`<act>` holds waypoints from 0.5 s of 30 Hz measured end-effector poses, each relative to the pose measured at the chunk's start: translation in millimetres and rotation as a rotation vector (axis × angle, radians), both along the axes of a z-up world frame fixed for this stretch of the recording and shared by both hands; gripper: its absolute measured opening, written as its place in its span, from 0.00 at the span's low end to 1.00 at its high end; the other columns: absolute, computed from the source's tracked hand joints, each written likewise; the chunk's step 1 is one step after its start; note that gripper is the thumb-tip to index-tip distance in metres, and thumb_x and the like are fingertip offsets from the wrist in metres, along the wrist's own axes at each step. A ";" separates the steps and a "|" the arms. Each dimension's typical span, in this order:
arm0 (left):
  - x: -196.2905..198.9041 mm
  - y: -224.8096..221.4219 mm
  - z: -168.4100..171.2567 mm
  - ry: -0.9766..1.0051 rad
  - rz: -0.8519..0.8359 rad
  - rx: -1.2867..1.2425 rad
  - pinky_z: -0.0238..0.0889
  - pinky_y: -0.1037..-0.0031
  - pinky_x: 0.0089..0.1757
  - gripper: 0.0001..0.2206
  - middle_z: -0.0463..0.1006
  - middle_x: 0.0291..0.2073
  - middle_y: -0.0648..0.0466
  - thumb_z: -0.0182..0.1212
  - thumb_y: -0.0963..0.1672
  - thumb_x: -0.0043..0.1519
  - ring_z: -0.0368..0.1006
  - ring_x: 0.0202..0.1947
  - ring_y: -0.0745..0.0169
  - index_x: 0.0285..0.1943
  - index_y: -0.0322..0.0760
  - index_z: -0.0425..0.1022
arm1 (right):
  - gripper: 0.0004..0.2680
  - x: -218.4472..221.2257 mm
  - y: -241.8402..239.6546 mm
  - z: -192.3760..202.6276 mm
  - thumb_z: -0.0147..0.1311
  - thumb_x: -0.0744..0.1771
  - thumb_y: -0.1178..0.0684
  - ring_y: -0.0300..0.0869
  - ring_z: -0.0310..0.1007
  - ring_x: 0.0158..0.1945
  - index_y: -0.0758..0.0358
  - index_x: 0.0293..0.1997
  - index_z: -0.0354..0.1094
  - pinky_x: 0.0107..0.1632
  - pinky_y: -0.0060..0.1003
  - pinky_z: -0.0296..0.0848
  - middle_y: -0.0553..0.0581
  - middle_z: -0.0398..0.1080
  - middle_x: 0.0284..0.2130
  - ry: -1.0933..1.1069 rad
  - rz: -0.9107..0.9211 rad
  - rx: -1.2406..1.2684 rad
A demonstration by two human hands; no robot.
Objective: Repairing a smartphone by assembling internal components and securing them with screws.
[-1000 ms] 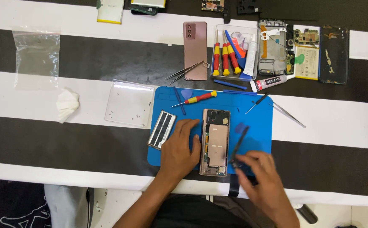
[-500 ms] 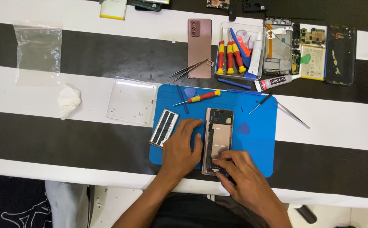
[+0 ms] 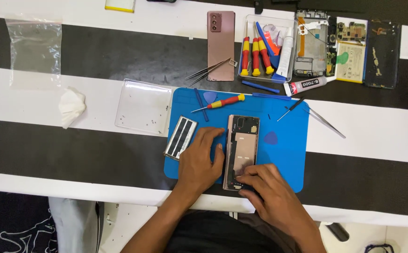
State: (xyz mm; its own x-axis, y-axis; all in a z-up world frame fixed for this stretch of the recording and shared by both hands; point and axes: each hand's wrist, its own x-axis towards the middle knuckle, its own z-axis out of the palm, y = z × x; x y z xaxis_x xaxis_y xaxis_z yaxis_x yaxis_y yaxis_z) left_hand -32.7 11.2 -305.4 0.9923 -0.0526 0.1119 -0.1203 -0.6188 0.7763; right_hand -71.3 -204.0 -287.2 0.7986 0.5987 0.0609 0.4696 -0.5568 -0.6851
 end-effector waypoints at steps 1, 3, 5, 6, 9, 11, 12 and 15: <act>-1.3 0.8 0.6 -0.003 0.000 -0.001 0.71 0.62 0.32 0.15 0.75 0.53 0.50 0.51 0.42 0.64 0.77 0.47 0.51 0.61 0.39 0.70 | 0.10 -0.5 0.3 -1.4 0.58 0.67 0.52 0.50 0.67 0.52 0.61 0.52 0.71 0.55 0.44 0.70 0.58 0.69 0.48 0.008 0.001 0.016; -1.3 0.8 1.5 0.006 0.003 0.001 0.70 0.63 0.30 0.15 0.75 0.53 0.51 0.51 0.42 0.65 0.77 0.46 0.52 0.61 0.39 0.70 | 0.10 -0.2 0.6 0.6 0.57 0.67 0.52 0.51 0.67 0.52 0.61 0.53 0.71 0.54 0.44 0.70 0.58 0.69 0.48 0.026 0.002 0.016; -0.7 -0.2 1.5 0.011 0.003 0.000 0.69 0.64 0.27 0.15 0.75 0.53 0.52 0.51 0.42 0.65 0.77 0.44 0.52 0.60 0.40 0.70 | 0.10 0.1 -0.9 1.0 0.56 0.68 0.52 0.51 0.67 0.52 0.61 0.53 0.70 0.53 0.45 0.70 0.57 0.69 0.49 0.040 0.001 0.013; -0.6 -0.5 1.2 0.019 0.002 -0.001 0.70 0.64 0.28 0.15 0.75 0.53 0.52 0.51 0.42 0.65 0.77 0.45 0.53 0.61 0.40 0.70 | 0.10 0.0 -1.9 0.3 0.57 0.68 0.53 0.51 0.66 0.53 0.60 0.54 0.71 0.54 0.45 0.70 0.57 0.69 0.49 0.053 0.005 0.001; -1.3 0.6 -0.4 0.030 0.006 0.011 0.69 0.64 0.28 0.15 0.75 0.54 0.52 0.51 0.42 0.65 0.77 0.45 0.53 0.61 0.40 0.71 | 0.10 0.2 -0.8 -0.2 0.57 0.67 0.54 0.51 0.66 0.52 0.60 0.53 0.71 0.54 0.45 0.70 0.58 0.69 0.49 0.063 0.010 0.002; -0.5 -0.1 -0.3 0.028 0.008 0.019 0.69 0.65 0.26 0.15 0.75 0.54 0.53 0.51 0.42 0.65 0.78 0.44 0.54 0.61 0.40 0.71 | 0.10 0.6 -1.0 0.3 0.57 0.68 0.54 0.52 0.67 0.51 0.61 0.53 0.71 0.53 0.45 0.70 0.58 0.69 0.49 0.055 0.009 0.010; 0.2 0.0 0.9 0.039 0.001 0.012 0.70 0.64 0.29 0.15 0.75 0.54 0.52 0.51 0.42 0.65 0.77 0.45 0.54 0.61 0.40 0.71 | 0.10 1.0 -1.1 0.4 0.58 0.67 0.54 0.51 0.67 0.52 0.60 0.53 0.71 0.53 0.45 0.70 0.57 0.69 0.49 0.055 0.006 0.007; -1.0 1.2 1.4 0.050 -0.001 0.008 0.70 0.63 0.30 0.15 0.75 0.54 0.52 0.51 0.42 0.65 0.77 0.46 0.53 0.61 0.40 0.70 | 0.09 0.3 0.8 1.9 0.58 0.67 0.53 0.50 0.67 0.52 0.60 0.52 0.72 0.53 0.44 0.71 0.57 0.70 0.48 0.055 0.002 0.014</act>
